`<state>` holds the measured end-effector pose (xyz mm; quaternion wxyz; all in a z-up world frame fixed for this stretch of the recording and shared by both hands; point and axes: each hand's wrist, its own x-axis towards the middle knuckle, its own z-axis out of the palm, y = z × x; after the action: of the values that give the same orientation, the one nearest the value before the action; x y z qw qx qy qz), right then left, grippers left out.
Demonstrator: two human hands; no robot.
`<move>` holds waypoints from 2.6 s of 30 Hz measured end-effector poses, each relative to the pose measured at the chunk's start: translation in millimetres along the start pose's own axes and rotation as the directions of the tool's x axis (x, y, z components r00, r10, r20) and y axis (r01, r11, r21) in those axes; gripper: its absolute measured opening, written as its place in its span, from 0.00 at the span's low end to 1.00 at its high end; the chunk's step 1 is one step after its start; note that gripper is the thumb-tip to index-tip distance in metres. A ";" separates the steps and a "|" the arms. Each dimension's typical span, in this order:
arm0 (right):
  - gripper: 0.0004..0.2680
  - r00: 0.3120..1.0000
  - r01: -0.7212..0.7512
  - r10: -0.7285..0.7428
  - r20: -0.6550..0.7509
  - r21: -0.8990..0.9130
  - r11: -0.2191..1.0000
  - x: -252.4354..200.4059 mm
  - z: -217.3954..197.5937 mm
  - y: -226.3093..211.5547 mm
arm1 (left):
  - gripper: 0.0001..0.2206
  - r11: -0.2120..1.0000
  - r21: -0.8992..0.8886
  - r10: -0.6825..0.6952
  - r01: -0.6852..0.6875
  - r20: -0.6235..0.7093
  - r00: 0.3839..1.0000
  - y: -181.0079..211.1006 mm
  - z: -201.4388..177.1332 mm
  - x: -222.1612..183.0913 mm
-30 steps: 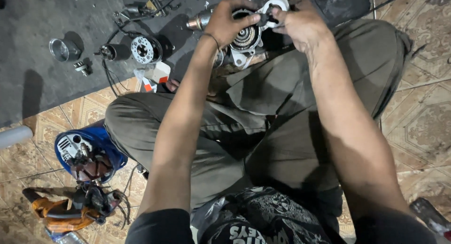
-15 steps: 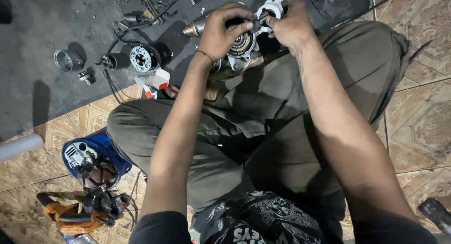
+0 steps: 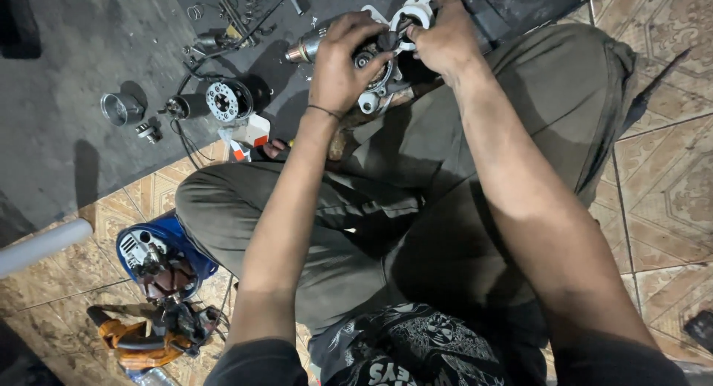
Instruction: Assembling a starter motor by fitting internal gears and joining the housing components.
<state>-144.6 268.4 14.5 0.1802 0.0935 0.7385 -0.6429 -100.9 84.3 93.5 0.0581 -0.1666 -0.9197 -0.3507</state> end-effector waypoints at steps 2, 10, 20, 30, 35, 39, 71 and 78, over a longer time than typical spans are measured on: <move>0.22 0.999 0.051 -0.051 -0.004 -0.012 0.999 0.3 0.3 2.9 | 0.20 0.999 -0.003 -0.048 0.048 -0.015 0.999 -1.5 0.9 0.2; 0.20 0.984 0.164 -0.171 -0.050 -0.123 0.979 6.7 3.2 14.9 | 0.19 0.992 0.125 -0.025 0.027 -0.019 1.000 15.4 -3.7 9.4; 0.21 0.982 0.172 -0.181 -0.055 -0.138 0.975 9.1 5.7 18.1 | 0.19 0.981 0.171 -0.101 0.094 0.033 0.994 26.0 -2.0 16.7; 0.16 0.937 0.348 -0.346 0.041 -0.142 0.927 14.0 -4.0 23.1 | 0.17 0.982 0.140 -0.105 0.126 -0.151 0.983 -5.3 38.7 -14.5; 0.11 0.979 0.195 -0.192 0.065 -0.045 0.980 18.5 -6.3 31.9 | 0.17 0.978 -0.059 -0.208 0.200 -0.283 0.936 7.6 47.1 -19.6; 0.07 0.978 0.183 -0.180 0.104 -0.013 0.983 18.6 -10.3 27.5 | 0.16 0.970 -0.050 -0.239 0.236 -0.322 0.916 8.1 46.6 -24.5; 0.13 0.983 0.101 -0.069 0.169 -0.185 0.978 -4.7 -16.3 -6.0 | 0.17 0.863 0.015 -0.482 0.505 -0.278 0.831 -0.2 53.8 -24.1; 0.17 0.989 0.095 -0.060 0.135 -0.271 0.958 -0.1 -18.2 -0.4 | 0.21 0.860 0.015 -0.501 0.510 -0.166 0.849 -1.9 46.9 -25.0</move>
<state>-147.3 286.3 16.9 0.2122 -0.0023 0.8114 -0.5446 -77.7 107.5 51.7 0.0403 0.1110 -0.9335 -0.3385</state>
